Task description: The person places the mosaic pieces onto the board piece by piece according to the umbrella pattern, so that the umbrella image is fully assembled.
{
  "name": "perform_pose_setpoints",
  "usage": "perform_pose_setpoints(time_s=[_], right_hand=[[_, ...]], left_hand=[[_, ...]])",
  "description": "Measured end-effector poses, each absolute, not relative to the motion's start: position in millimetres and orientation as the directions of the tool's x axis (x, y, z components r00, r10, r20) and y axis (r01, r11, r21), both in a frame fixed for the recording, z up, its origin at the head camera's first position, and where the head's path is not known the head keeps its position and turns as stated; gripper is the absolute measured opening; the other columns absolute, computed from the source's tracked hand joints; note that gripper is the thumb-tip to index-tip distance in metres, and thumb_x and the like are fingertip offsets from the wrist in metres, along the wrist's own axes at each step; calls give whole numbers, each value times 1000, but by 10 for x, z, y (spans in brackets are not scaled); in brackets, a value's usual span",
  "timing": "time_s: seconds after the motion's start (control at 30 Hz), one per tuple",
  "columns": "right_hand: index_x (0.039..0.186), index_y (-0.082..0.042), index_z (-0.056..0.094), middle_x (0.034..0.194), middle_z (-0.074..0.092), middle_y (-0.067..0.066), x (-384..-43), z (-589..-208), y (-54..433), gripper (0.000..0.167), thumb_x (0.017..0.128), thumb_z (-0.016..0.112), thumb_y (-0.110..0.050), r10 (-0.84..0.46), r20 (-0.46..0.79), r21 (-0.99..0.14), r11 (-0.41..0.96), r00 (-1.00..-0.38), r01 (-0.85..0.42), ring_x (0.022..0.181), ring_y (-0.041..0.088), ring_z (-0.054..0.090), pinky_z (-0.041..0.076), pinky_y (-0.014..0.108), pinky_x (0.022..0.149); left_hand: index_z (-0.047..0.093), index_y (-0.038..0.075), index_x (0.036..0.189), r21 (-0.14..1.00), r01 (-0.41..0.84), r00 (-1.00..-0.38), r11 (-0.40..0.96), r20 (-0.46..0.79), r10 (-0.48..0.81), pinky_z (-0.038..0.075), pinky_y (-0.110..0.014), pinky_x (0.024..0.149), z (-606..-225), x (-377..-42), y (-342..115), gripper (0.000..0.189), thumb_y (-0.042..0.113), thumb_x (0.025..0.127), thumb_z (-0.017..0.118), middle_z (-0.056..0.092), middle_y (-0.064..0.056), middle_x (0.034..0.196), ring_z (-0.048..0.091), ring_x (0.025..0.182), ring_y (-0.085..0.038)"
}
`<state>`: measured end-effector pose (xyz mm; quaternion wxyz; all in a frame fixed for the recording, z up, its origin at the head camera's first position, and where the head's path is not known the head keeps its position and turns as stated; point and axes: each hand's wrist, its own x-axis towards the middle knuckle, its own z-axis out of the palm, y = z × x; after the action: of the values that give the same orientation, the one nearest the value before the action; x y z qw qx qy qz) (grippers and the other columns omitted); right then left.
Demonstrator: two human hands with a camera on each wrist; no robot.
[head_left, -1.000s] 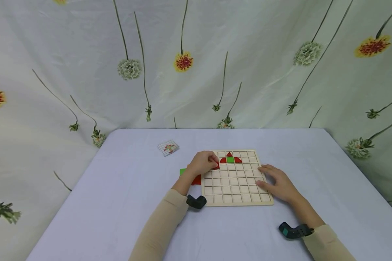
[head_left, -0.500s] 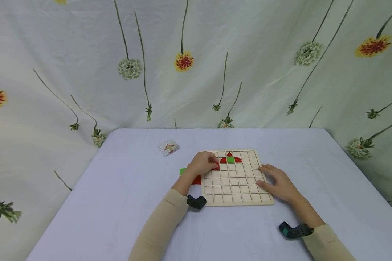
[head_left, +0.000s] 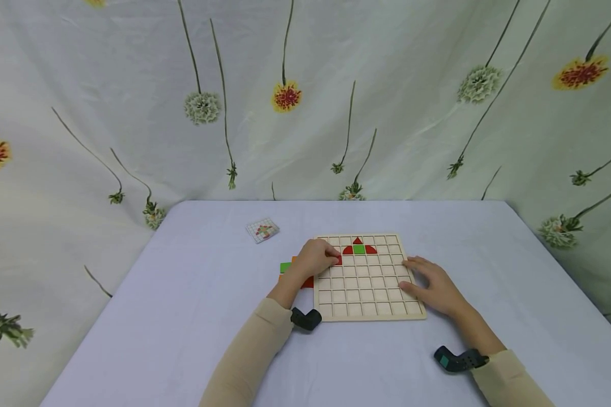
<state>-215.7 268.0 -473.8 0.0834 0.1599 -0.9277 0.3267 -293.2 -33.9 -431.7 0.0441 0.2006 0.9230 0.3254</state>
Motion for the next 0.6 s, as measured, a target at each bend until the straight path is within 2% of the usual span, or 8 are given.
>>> perform_pose_setpoints(time_s=[0.17,0.43,0.6], right_hand=[[133,0,57,140,49,25,-2156,-4738,2669,58,89,69,-35,-243,259,-570,742,-935,-351,134,47,34,25,65,105],[133,0,57,139,49,25,-2133,-4720,2653,58,88,70,-35,-228,255,-573,747,-940,-337,134,47,35,25,65,105],[133,1,57,140,49,25,-2130,-4715,2659,58,88,70,-34,-226,254,-574,747,-940,-335,133,47,35,25,65,104]], left_hand=[[77,7,104,591,350,-914,727,46,403,50,-34,83,-4297,-2909,-341,16,10,90,70,71,-8,105,62,102,-25],[74,6,111,618,350,-913,704,54,405,52,-33,80,-4311,-2904,-356,21,11,91,70,70,-7,108,64,100,-23],[74,7,112,634,347,-916,691,71,395,51,-32,79,-4311,-2930,-414,22,15,91,70,71,-5,104,64,95,-20]])
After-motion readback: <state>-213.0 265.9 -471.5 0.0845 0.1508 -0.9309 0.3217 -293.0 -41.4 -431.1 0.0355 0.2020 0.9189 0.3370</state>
